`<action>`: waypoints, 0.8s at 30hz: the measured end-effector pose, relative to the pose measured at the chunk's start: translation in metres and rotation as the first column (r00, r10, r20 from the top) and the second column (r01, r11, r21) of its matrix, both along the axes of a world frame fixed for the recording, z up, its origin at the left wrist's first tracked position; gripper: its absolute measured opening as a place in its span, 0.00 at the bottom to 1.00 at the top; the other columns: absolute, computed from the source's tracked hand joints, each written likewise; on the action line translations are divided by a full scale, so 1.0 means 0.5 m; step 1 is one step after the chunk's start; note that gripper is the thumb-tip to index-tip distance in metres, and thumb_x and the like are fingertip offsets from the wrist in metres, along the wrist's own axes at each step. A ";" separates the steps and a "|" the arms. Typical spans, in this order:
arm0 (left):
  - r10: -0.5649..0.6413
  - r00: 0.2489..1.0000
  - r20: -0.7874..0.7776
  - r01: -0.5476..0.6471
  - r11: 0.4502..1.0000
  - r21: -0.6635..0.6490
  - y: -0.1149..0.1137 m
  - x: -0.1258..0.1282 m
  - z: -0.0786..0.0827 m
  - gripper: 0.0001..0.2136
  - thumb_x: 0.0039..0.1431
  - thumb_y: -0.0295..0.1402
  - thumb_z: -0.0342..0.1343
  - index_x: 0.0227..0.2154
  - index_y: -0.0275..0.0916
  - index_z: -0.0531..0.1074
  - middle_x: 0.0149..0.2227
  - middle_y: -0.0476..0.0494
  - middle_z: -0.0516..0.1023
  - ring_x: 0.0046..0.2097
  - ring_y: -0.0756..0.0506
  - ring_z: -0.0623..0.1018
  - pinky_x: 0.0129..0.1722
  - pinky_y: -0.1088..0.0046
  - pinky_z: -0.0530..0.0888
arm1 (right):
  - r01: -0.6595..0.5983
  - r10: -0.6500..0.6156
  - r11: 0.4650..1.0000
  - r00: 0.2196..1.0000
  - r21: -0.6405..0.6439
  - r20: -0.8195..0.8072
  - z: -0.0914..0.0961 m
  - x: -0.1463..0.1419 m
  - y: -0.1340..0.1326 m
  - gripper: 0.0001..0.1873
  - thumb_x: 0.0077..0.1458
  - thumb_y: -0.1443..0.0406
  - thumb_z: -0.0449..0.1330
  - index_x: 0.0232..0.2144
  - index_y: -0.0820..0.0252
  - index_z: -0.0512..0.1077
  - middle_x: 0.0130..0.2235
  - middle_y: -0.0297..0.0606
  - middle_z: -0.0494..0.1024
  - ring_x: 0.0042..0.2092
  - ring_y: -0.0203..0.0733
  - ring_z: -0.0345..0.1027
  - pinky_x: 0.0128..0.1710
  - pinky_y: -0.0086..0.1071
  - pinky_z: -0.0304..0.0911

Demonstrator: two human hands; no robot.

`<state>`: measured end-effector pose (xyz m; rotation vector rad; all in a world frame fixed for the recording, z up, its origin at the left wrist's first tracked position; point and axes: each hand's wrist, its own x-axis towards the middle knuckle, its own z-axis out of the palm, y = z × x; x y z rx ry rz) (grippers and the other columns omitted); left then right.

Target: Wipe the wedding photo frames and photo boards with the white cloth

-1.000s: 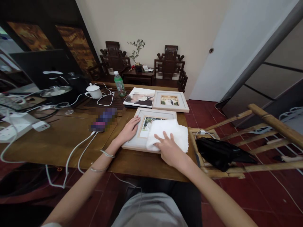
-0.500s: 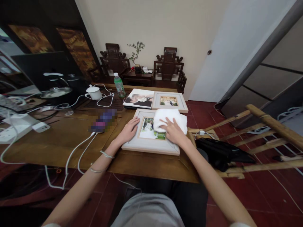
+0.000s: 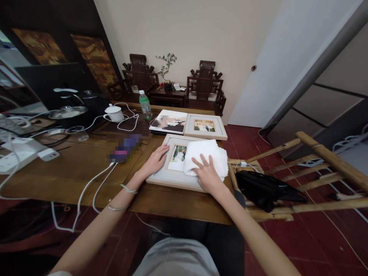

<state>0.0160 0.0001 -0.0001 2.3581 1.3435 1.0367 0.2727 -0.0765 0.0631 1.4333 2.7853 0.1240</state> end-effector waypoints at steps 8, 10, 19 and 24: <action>0.022 1.000 -0.002 -0.022 1.000 0.014 -0.001 0.001 -0.007 0.19 0.59 0.27 0.42 0.52 0.32 0.67 0.55 0.34 0.69 0.62 0.41 0.62 0.61 0.55 0.60 | -0.019 0.022 0.999 0.998 0.041 -0.067 0.004 0.017 0.063 0.29 0.43 0.79 0.49 0.47 0.58 0.73 0.62 0.37 0.61 0.64 0.56 0.45 0.61 0.60 0.39; 0.018 1.000 -0.005 -0.018 1.000 0.011 -0.001 0.000 -0.008 0.19 0.60 0.28 0.43 0.51 0.31 0.67 0.55 0.33 0.69 0.62 0.40 0.62 0.61 0.55 0.60 | 0.006 -0.002 0.999 0.997 0.053 -0.075 0.003 0.015 0.100 0.30 0.43 0.79 0.48 0.47 0.59 0.72 0.62 0.37 0.60 0.64 0.56 0.45 0.60 0.61 0.40; 0.023 1.000 -0.013 -0.023 0.999 0.040 0.006 0.000 -0.015 0.19 0.60 0.28 0.42 0.51 0.30 0.67 0.55 0.33 0.69 0.62 0.40 0.62 0.61 0.55 0.61 | 0.003 -0.002 1.000 0.999 0.010 -0.048 -0.003 -0.008 0.047 0.28 0.43 0.79 0.49 0.45 0.58 0.74 0.62 0.38 0.61 0.64 0.60 0.44 0.58 0.65 0.38; 0.027 0.999 -0.024 -0.027 0.999 0.036 0.005 0.001 -0.012 0.19 0.60 0.27 0.42 0.52 0.28 0.67 0.56 0.32 0.68 0.62 0.40 0.61 0.61 0.56 0.60 | -0.055 0.051 0.996 0.997 -0.066 -0.065 0.003 -0.002 -0.015 0.29 0.40 0.79 0.49 0.43 0.58 0.75 0.62 0.36 0.60 0.65 0.60 0.42 0.59 0.65 0.37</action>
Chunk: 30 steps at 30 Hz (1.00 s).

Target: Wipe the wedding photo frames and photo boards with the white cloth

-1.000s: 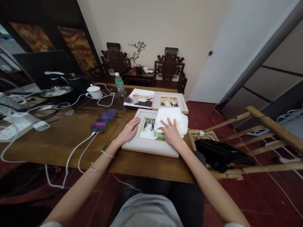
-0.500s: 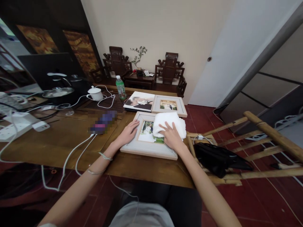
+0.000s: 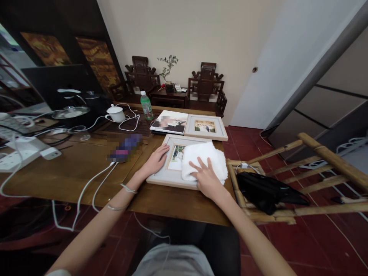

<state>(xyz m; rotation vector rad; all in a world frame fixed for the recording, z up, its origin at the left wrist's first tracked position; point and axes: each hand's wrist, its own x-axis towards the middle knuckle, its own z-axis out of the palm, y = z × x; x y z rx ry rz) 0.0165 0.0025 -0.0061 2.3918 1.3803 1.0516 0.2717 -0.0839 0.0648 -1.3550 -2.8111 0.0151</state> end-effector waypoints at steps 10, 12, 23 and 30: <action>0.000 1.000 0.004 0.000 1.000 0.005 -0.002 -0.001 -0.001 0.19 0.60 0.27 0.42 0.52 0.29 0.67 0.55 0.32 0.68 0.62 0.40 0.61 0.61 0.56 0.60 | 0.024 -0.020 0.997 0.998 0.075 -0.057 -0.005 0.023 0.086 0.30 0.41 0.79 0.48 0.44 0.57 0.74 0.61 0.34 0.62 0.65 0.55 0.45 0.61 0.60 0.39; -0.004 1.000 0.006 0.004 1.000 0.007 -0.001 -0.002 -0.002 0.18 0.60 0.28 0.42 0.51 0.29 0.67 0.56 0.32 0.68 0.62 0.40 0.61 0.61 0.56 0.60 | 0.055 -0.052 0.994 0.998 0.097 -0.038 -0.007 0.017 0.111 0.30 0.41 0.79 0.48 0.45 0.59 0.74 0.61 0.35 0.61 0.64 0.57 0.45 0.60 0.62 0.39; -0.012 1.000 0.010 0.012 1.000 0.006 0.002 0.001 -0.002 0.18 0.60 0.27 0.42 0.52 0.28 0.67 0.56 0.32 0.68 0.62 0.40 0.61 0.62 0.56 0.60 | -0.049 0.049 0.998 0.999 -0.031 -0.022 0.007 -0.005 -0.020 0.30 0.41 0.80 0.47 0.45 0.60 0.74 0.63 0.38 0.59 0.65 0.60 0.42 0.59 0.65 0.40; -0.015 1.000 0.001 0.015 1.000 0.004 -0.001 0.000 -0.001 0.18 0.61 0.27 0.42 0.52 0.28 0.66 0.56 0.31 0.67 0.62 0.40 0.61 0.61 0.56 0.60 | -0.069 0.066 0.998 0.990 -0.014 -0.123 0.005 0.024 0.032 0.32 0.36 0.81 0.47 0.42 0.57 0.75 0.61 0.35 0.62 0.65 0.51 0.44 0.62 0.57 0.39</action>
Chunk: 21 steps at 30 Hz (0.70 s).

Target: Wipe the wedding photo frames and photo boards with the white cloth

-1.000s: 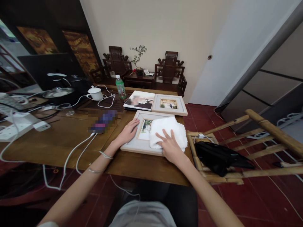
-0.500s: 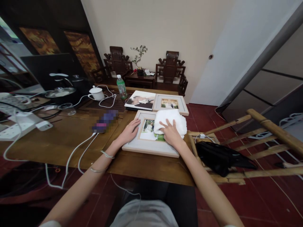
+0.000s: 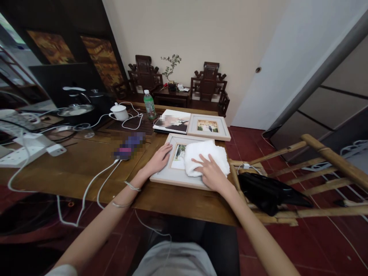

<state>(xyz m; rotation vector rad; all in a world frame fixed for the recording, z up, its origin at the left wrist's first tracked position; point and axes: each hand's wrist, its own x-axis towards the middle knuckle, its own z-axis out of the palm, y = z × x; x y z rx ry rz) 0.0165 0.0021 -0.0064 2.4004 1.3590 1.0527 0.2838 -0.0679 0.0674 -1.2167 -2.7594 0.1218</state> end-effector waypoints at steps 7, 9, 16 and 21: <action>0.005 1.000 -0.011 -0.005 1.000 -0.002 0.000 0.000 0.001 0.18 0.61 0.28 0.42 0.52 0.29 0.66 0.56 0.32 0.68 0.62 0.40 0.61 0.61 0.55 0.60 | 0.059 -0.060 0.994 0.998 0.095 0.003 -0.008 -0.002 0.056 0.30 0.39 0.80 0.48 0.43 0.57 0.75 0.60 0.35 0.63 0.65 0.50 0.46 0.62 0.56 0.40; 0.003 1.000 -0.015 -0.003 1.000 -0.004 0.000 -0.001 0.000 0.18 0.61 0.28 0.41 0.52 0.28 0.66 0.56 0.32 0.67 0.62 0.39 0.61 0.62 0.55 0.60 | 0.083 -0.086 0.990 0.996 0.115 0.025 -0.010 -0.006 0.070 0.30 0.41 0.80 0.48 0.44 0.57 0.74 0.61 0.35 0.62 0.65 0.51 0.46 0.62 0.56 0.40; 0.005 1.000 -0.005 -0.005 1.000 -0.008 0.003 -0.001 -0.003 0.18 0.61 0.28 0.42 0.52 0.31 0.66 0.56 0.34 0.67 0.62 0.40 0.61 0.61 0.54 0.60 | 0.160 -0.174 0.979 0.979 0.127 0.105 -0.013 -0.036 0.077 0.29 0.44 0.79 0.48 0.47 0.59 0.73 0.62 0.38 0.60 0.64 0.59 0.44 0.59 0.64 0.38; 0.005 1.000 -0.004 -0.005 1.000 -0.014 0.003 0.001 -0.003 0.19 0.61 0.27 0.41 0.52 0.31 0.66 0.56 0.33 0.67 0.62 0.40 0.60 0.61 0.54 0.59 | 0.082 -0.084 0.996 0.990 0.019 0.110 0.001 -0.047 0.000 0.30 0.43 0.79 0.48 0.46 0.58 0.74 0.62 0.38 0.59 0.65 0.58 0.43 0.59 0.63 0.38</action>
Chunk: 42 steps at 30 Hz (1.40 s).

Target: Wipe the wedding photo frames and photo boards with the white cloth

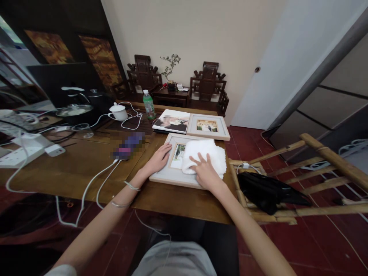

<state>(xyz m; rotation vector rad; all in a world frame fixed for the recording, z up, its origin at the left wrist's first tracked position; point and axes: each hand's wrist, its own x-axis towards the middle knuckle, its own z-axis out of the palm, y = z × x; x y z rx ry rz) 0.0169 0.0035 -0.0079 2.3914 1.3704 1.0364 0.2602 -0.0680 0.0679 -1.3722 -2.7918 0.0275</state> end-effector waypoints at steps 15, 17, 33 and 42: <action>-0.007 1.000 0.000 0.007 1.000 -0.008 -0.001 -0.004 0.003 0.18 0.61 0.28 0.42 0.52 0.31 0.66 0.56 0.33 0.68 0.62 0.40 0.61 0.61 0.54 0.60 | 0.153 -0.162 0.964 0.986 0.218 0.025 -0.020 0.032 0.130 0.31 0.45 0.79 0.48 0.51 0.60 0.69 0.64 0.40 0.57 0.64 0.62 0.43 0.57 0.66 0.39; -0.004 1.000 0.002 0.004 1.000 -0.005 0.000 -0.004 0.002 0.18 0.61 0.28 0.42 0.52 0.31 0.66 0.56 0.33 0.68 0.62 0.40 0.61 0.61 0.55 0.59 | 0.157 -0.172 0.961 0.984 0.230 0.046 -0.028 0.028 0.127 0.30 0.45 0.78 0.48 0.51 0.60 0.70 0.64 0.41 0.56 0.64 0.64 0.42 0.56 0.68 0.39; -0.010 1.000 0.007 0.010 1.000 -0.003 0.001 -0.003 0.001 0.19 0.59 0.27 0.43 0.53 0.32 0.66 0.56 0.34 0.68 0.62 0.40 0.60 0.61 0.52 0.59 | -0.060 0.060 0.998 0.998 0.014 -0.002 -0.007 0.029 -0.015 0.31 0.41 0.79 0.48 0.46 0.57 0.73 0.63 0.36 0.58 0.65 0.57 0.41 0.60 0.64 0.37; -0.001 1.000 -0.005 0.001 1.000 -0.003 -0.001 -0.003 0.005 0.19 0.60 0.27 0.42 0.52 0.32 0.66 0.56 0.34 0.68 0.62 0.40 0.61 0.61 0.54 0.60 | -0.064 0.068 0.994 0.997 0.091 -0.041 -0.021 0.041 0.023 0.30 0.41 0.80 0.48 0.44 0.58 0.74 0.62 0.36 0.60 0.65 0.57 0.44 0.61 0.61 0.39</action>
